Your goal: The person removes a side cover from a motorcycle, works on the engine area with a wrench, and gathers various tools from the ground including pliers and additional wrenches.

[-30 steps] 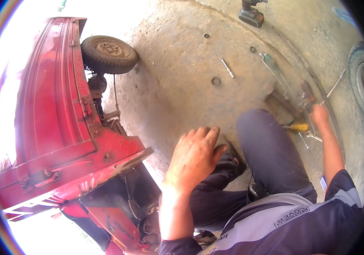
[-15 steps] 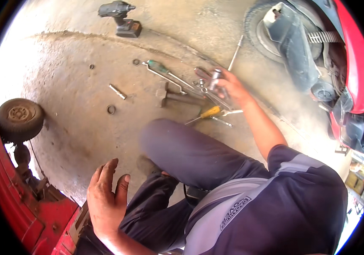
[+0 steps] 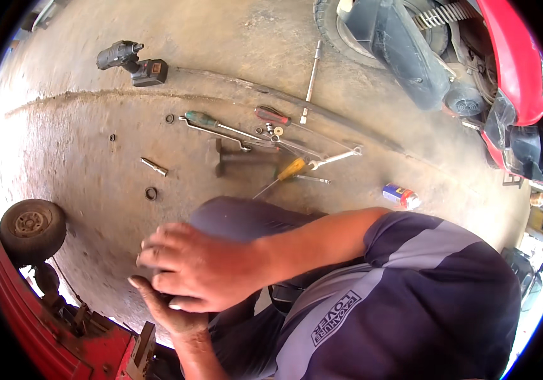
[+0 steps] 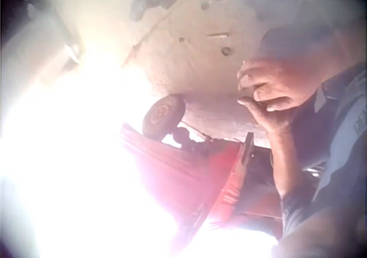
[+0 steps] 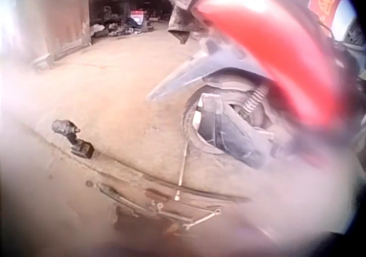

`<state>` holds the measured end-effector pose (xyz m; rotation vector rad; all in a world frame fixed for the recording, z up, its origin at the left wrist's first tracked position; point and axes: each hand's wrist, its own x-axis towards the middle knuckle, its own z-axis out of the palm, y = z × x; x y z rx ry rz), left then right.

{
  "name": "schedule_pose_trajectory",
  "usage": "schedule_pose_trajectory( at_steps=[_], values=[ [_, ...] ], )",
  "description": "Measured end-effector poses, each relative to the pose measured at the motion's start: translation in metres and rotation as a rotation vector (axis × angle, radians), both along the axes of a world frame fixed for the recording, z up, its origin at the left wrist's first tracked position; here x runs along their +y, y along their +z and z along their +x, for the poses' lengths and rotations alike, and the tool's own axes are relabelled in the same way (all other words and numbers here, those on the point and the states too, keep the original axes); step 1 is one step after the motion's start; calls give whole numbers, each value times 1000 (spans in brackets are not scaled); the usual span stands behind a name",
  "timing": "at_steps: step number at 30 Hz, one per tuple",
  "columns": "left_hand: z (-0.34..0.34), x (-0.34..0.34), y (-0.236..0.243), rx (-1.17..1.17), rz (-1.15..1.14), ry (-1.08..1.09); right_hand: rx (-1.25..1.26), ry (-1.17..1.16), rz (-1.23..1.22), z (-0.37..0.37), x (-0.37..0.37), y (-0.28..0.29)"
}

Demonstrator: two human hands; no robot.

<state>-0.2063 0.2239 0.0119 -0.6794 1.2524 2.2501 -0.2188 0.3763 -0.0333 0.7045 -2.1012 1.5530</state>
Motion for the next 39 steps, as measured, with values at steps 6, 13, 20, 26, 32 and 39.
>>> schedule_pose_trajectory(
  at_steps=[6,13,20,26,32,39],
  values=[
    [24,9,2,78,-67,-364,-490,-140,559,-63,147,-122],
    [7,-11,23,19,43,-92,-332,169,1162,-44,238,-292],
    [2,2,27,39,-137,19,-331,86,1005,-56,239,-289],
    [-1,-9,35,170,-88,2,-1004,-396,370,-43,239,-264],
    [-6,-17,42,198,-185,20,-1155,-369,32,42,245,-282],
    [-11,-19,33,136,-285,6,-1239,-433,68,87,272,-292]
  ],
)
